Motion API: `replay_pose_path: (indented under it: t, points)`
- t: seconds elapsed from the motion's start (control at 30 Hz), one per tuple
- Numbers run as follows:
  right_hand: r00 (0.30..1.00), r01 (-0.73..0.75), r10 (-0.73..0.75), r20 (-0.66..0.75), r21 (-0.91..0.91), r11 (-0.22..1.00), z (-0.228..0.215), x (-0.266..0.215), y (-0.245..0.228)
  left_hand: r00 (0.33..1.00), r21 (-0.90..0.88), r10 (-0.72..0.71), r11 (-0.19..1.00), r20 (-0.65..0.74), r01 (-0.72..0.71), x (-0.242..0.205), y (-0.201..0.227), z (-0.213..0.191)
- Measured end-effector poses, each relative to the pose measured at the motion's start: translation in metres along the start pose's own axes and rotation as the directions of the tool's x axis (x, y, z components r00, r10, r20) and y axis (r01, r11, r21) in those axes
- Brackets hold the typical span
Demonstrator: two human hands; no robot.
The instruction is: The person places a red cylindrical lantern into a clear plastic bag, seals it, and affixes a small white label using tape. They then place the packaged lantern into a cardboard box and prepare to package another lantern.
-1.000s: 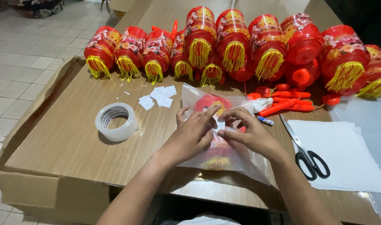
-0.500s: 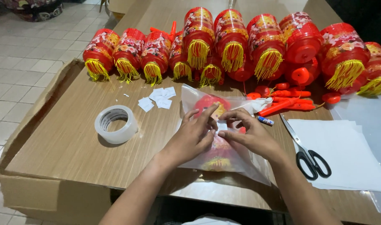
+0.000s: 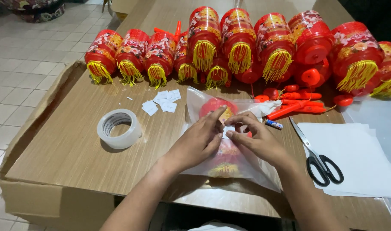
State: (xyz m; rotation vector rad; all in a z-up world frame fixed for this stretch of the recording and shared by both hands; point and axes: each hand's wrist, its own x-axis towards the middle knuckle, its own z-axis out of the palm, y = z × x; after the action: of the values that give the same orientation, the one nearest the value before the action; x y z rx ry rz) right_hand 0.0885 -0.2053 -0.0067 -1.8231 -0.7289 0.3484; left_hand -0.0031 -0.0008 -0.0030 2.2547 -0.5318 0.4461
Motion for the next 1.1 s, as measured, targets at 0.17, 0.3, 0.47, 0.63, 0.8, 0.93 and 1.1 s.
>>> replay_pose_path:
  t: [0.17, 0.3, 0.47, 0.63, 0.8, 0.93, 1.1]
  points:
    - [0.999, -0.014, 0.015, -0.046, 0.040, 0.999, 0.005, -0.005, -0.006, 1.000, 0.002, -0.006, 1.000, -0.009, 0.006, -0.001, 0.003, 0.001]
    - [0.994, -0.024, 0.038, -0.104, 0.130, 0.991, 0.010, 0.002, 0.011, 1.000, -0.021, -0.030, 0.999, 0.003, 0.030, -0.001, 0.003, 0.001]
    - [0.985, -0.032, 0.073, -0.153, 0.257, 0.966, 0.014, 0.010, 0.011, 0.999, -0.016, -0.037, 0.999, 0.008, 0.037, 0.000, 0.003, 0.003]
    - [0.970, -0.004, 0.087, -0.228, 0.339, 0.941, 0.015, 0.025, 0.022, 0.998, 0.008, -0.053, 0.999, 0.025, 0.053, 0.000, 0.010, -0.001]
    - [0.943, 0.064, 0.040, -0.330, 0.299, 0.952, 0.006, 0.040, 0.048, 0.993, -0.089, -0.119, 0.989, -0.017, 0.117, -0.002, 0.001, 0.005]
    - [0.880, 0.093, 0.005, -0.476, 0.183, 0.979, -0.023, -0.003, 0.020, 0.984, -0.196, -0.151, 0.972, -0.091, 0.131, -0.007, 0.008, -0.008]
    - [0.859, -0.349, 0.372, -0.351, 0.129, 0.928, -0.038, -0.059, 0.039, 0.881, -0.184, -0.309, 0.948, -0.359, 0.258, -0.037, 0.007, -0.024]
